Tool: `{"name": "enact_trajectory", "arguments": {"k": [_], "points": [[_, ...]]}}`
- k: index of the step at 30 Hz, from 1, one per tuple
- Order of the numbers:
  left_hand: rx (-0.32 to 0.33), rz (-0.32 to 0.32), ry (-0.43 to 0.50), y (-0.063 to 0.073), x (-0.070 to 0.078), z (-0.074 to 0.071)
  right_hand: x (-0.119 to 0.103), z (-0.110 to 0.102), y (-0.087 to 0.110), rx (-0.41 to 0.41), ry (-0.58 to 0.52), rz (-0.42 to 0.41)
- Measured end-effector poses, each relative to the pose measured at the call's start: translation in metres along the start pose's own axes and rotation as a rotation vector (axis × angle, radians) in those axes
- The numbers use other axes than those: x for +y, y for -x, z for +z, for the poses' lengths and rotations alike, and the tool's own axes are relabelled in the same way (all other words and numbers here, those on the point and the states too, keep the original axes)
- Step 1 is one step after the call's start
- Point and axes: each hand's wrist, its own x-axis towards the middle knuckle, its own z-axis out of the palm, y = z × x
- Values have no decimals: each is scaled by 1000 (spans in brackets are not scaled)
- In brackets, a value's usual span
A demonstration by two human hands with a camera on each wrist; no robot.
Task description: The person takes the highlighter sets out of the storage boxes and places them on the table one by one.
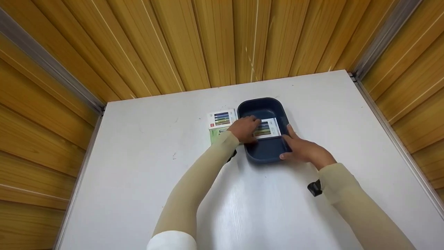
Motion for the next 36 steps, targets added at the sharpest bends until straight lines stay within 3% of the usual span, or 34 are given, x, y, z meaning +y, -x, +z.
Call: {"name": "enact_trajectory", "arguments": {"k": [10, 20, 36], "points": [[25, -13, -58, -4, 5, -1, 0, 1, 1, 11, 7, -23], [30, -16, -82, -9, 6, 1, 0, 1, 1, 7, -9, 6], [4, -14, -116, -11, 8, -1, -1, 0, 4, 7, -17, -7]]}}
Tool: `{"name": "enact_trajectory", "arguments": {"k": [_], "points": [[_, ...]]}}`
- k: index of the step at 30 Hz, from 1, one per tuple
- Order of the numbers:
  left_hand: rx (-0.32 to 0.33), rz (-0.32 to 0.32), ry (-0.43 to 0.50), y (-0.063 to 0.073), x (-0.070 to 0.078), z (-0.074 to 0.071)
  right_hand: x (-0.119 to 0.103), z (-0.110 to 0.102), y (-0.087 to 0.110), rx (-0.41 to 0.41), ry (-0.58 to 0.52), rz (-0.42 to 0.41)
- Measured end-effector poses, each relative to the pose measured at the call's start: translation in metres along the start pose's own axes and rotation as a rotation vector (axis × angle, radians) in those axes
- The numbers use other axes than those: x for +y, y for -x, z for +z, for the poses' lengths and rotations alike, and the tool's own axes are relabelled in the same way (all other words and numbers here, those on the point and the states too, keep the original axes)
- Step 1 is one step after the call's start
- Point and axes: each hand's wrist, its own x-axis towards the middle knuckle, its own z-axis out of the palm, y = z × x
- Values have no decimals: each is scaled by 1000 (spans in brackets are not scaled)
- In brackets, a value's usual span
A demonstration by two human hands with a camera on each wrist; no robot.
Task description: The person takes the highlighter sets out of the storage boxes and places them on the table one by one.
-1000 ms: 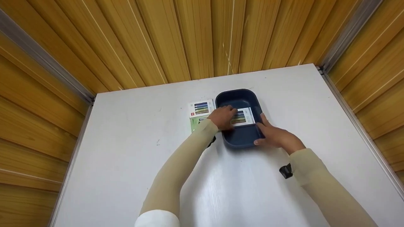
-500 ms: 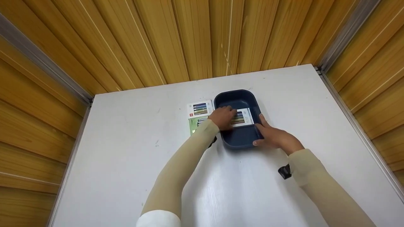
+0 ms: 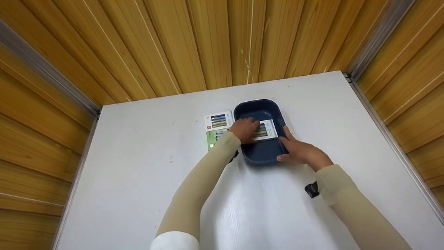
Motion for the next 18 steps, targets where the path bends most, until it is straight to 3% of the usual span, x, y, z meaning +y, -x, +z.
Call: {"name": "enact_trajectory", "arguments": {"k": [18], "points": [[-2, -12, 28, -2, 0, 1, 3, 1, -3, -3, -16, 15]]}}
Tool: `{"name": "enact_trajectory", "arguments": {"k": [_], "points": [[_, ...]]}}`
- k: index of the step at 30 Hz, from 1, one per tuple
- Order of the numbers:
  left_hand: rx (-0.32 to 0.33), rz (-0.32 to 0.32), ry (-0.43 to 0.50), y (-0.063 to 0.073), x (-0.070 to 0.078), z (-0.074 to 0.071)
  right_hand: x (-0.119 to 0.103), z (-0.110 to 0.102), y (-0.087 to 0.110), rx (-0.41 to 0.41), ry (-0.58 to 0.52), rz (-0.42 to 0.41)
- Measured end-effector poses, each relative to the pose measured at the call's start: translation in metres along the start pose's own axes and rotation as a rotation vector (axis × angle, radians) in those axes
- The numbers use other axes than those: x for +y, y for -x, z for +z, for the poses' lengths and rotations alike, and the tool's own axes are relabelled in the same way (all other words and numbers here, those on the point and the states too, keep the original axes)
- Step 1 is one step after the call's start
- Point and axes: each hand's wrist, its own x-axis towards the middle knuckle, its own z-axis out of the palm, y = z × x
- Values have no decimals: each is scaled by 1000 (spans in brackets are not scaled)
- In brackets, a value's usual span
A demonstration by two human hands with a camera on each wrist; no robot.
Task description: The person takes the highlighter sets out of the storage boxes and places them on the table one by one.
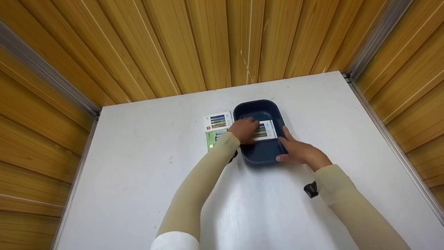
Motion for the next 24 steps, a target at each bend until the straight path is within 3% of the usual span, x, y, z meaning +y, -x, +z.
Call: {"name": "enact_trajectory", "arguments": {"k": [24], "points": [[15, 12, 13, 3, 4, -5, -3, 0, 2, 9, 11, -29]]}}
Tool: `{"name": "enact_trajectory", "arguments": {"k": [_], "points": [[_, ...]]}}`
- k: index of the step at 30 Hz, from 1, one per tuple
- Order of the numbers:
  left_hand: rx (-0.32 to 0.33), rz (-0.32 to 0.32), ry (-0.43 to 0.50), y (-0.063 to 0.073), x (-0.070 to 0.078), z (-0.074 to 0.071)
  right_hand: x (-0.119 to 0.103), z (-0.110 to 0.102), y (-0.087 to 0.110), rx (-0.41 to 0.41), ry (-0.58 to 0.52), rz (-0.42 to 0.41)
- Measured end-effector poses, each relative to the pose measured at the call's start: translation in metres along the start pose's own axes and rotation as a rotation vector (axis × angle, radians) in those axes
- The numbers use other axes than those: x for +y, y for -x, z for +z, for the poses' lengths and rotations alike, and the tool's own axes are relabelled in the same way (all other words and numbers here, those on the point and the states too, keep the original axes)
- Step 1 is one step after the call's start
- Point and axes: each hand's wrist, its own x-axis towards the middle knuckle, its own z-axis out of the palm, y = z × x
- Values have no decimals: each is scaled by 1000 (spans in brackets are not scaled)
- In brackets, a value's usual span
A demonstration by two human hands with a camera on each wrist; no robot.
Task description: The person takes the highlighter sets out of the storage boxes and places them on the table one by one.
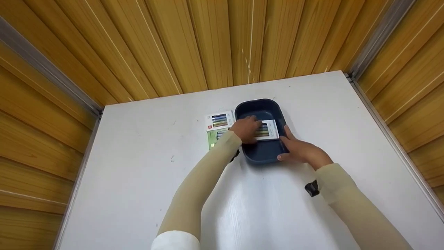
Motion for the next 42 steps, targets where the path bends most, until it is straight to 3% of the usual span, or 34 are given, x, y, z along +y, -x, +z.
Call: {"name": "enact_trajectory", "arguments": {"k": [11, 26, 42], "points": [[-15, 6, -16, 4, 1, -8, 2, 0, -2, -9, -1, 13], [26, 37, -36, 7, 1, -11, 1, 0, -2, -18, 7, 18], [7, 37, -30, 12, 1, -23, 1, 0, -2, -16, -7, 2]]}}
